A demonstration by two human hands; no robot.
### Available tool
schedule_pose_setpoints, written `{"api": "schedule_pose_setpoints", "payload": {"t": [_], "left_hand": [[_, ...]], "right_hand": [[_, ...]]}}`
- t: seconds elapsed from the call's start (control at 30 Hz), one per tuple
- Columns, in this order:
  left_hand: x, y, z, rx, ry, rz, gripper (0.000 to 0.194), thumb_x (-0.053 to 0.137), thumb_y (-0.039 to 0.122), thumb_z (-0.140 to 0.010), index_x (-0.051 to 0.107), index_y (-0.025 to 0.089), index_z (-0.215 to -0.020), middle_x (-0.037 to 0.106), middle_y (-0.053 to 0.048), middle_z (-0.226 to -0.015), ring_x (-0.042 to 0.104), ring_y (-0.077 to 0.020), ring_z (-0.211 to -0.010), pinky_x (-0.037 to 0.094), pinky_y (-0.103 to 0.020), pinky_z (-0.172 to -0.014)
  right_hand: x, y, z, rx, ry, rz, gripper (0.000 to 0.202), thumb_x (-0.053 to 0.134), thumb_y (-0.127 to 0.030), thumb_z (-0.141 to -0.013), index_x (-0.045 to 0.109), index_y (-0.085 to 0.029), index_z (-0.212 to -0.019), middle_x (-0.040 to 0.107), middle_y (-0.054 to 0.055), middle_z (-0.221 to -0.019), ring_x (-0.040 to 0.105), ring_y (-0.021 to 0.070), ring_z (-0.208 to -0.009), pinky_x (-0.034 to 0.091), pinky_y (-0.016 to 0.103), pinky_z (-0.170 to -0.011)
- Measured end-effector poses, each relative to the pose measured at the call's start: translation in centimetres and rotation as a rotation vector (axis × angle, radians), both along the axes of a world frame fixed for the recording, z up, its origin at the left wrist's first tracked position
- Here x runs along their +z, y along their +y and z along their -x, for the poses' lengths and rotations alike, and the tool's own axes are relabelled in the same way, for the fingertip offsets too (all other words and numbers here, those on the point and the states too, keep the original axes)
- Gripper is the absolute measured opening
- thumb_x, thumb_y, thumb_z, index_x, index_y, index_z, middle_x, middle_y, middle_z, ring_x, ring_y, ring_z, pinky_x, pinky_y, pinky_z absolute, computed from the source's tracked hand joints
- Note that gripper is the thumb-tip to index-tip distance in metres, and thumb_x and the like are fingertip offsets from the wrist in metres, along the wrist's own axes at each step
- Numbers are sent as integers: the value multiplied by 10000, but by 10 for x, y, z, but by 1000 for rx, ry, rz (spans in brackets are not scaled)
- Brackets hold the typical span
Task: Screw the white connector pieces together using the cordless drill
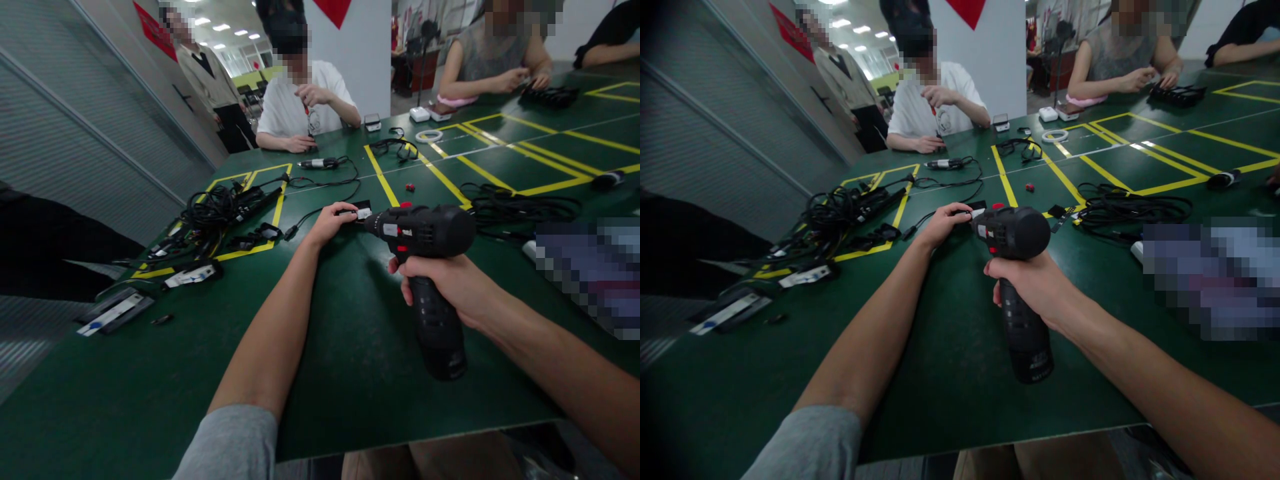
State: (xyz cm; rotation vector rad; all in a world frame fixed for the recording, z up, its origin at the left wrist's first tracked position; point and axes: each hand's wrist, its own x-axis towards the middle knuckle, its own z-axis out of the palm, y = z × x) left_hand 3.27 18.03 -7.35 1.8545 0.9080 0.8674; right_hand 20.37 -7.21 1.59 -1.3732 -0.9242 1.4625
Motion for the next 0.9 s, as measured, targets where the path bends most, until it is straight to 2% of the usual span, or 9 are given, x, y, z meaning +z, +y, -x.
{"api": "schedule_pose_setpoints", "payload": {"t": [0.37, 0.63, 0.9], "left_hand": [[-4, 4, 0, -28, -7, 4, 332, 716, 345, -694, 729, 185, -985, 697, -46, -1008, 599, -204, -957, 431, -357, -971], [0, 4, -2, 3, -9, 28, 336, 725, 321, -668, 740, 176, -971, 701, -52, -1004, 598, -200, -938, 440, -352, -951], [-3, 5, -1, 21, -17, 33, 358, 724, 348, -668, 735, 180, -984, 704, -54, -1013, 605, -201, -934, 454, -348, -933]], "right_hand": [[0, 1, 0, -17, -3, -5, 161, 661, -240, -668, 657, -160, -808, 619, 22, -540, 549, 147, -480, 389, 253, -449], [-5, 5, 2, 58, -169, -44, 116, 641, -258, -704, 639, -162, -770, 622, 35, -512, 557, 160, -468, 406, 280, -478], [-5, 5, 4, 68, -133, -67, 86, 626, -232, -702, 607, -170, -759, 608, 19, -499, 546, 144, -454, 384, 254, -456]]}}
